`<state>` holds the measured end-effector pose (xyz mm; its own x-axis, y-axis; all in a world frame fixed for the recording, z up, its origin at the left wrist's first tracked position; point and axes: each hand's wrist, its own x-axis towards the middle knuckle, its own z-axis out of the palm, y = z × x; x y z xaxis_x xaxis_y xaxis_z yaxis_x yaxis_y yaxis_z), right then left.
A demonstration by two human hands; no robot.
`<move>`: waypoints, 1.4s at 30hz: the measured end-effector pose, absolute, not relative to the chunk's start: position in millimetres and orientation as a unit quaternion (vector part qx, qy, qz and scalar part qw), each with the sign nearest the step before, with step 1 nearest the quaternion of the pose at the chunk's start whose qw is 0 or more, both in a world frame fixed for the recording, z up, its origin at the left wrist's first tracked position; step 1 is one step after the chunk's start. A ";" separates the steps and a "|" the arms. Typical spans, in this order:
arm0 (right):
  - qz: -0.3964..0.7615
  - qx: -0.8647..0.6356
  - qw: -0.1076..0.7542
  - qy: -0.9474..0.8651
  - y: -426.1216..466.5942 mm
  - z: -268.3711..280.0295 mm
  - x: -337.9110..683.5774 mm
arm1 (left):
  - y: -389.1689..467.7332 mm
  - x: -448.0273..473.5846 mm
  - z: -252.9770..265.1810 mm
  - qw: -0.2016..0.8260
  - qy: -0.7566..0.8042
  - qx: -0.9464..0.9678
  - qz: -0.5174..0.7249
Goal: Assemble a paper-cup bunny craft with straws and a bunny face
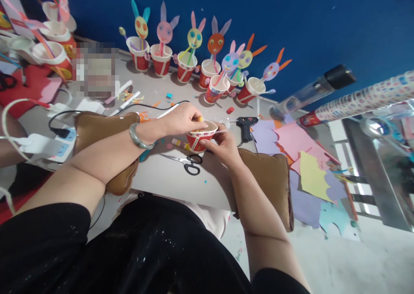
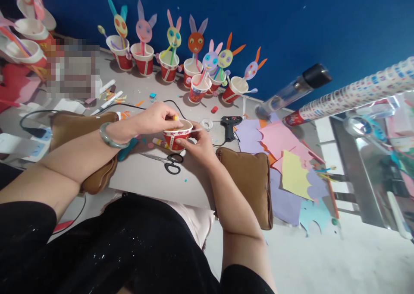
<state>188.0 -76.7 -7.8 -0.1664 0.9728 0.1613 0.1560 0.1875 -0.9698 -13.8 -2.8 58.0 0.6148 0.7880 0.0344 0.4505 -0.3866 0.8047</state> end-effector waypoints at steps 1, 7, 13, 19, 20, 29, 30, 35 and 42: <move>0.447 -0.454 0.459 -0.619 -76.4 -8.0 188.1 | -2.5 -13.8 58.1 0.402 0.385 0.803 0.214; 0.457 -0.466 0.416 -0.633 -78.7 -11.0 186.5 | 2.0 -14.0 55.8 0.390 0.394 0.795 0.247; 0.436 -0.502 0.411 -0.623 -81.3 -13.0 186.1 | 5.1 -16.4 58.6 0.405 0.376 0.801 0.233; 0.433 -0.506 0.417 -0.618 -79.8 -11.1 187.6 | 9.7 -21.2 63.1 0.423 0.353 0.792 0.262; 0.434 -0.507 0.418 -0.616 -79.7 -11.1 187.8 | 10.9 -21.9 62.5 0.421 0.355 0.791 0.268; 0.440 -0.497 0.430 -0.612 -79.7 -15.0 187.7 | 14.3 -24.4 57.1 0.425 0.350 0.786 0.282; 0.440 -0.495 0.431 -0.613 -79.4 -15.8 187.7 | 13.6 -24.2 57.0 0.424 0.348 0.786 0.286; 0.440 -0.490 0.446 -0.605 -78.4 -17.2 189.2 | 12.2 -23.3 55.7 0.446 0.327 0.775 0.306; 0.384 -0.492 0.522 -0.581 -72.3 -13.5 196.2 | 21.3 -20.5 49.3 0.472 0.311 0.711 0.418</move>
